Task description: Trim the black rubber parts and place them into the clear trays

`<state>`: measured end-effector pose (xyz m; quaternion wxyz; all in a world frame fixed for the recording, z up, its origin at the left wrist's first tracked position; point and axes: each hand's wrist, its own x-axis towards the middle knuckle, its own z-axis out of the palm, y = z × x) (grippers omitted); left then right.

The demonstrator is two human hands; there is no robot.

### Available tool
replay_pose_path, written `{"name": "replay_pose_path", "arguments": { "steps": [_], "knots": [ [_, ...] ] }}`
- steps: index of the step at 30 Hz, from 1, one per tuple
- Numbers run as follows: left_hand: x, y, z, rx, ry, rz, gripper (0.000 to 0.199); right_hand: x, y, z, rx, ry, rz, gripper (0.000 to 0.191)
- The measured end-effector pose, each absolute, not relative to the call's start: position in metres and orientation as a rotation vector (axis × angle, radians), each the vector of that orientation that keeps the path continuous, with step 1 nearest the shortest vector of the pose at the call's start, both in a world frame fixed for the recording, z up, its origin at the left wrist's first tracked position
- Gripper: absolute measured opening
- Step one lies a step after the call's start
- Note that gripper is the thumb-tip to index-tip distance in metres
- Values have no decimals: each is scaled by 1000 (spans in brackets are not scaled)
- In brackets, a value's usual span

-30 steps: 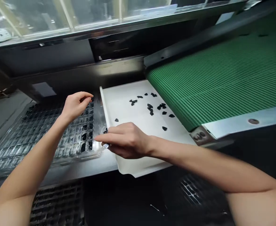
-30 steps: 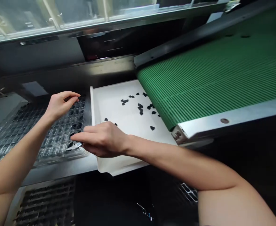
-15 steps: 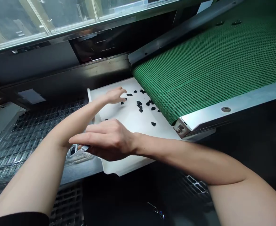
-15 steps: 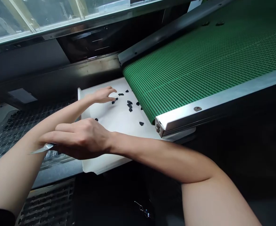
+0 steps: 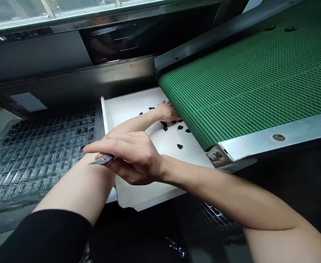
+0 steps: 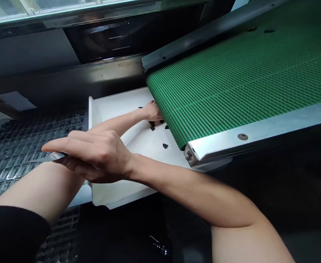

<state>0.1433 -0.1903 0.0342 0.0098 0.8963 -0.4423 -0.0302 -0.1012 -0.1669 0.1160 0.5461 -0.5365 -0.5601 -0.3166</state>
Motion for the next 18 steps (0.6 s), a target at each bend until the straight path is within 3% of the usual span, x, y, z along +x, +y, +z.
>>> {"name": "replay_pose_path", "arguments": {
  "steps": [3,8,12,15,18],
  "knots": [
    [152,-169,47,2901,-1243,-216,77,-97,-164,116,-1226,-1320,-832,32],
    [158,-79,84,2946,-1282,-451,68,-102,-169,118,-1284,-1319,-862,28],
    [163,-28,112,3150,-1159,-284,65,-106,-169,112,-1385,-1354,-842,31],
    [161,-48,105,3066,-1245,-35,63,-105,-168,108,-1441,-1386,-812,36],
    [152,-112,76,2847,-1441,-3,69,-102,-168,109,-1394,-1387,-813,41]
  ]
}}
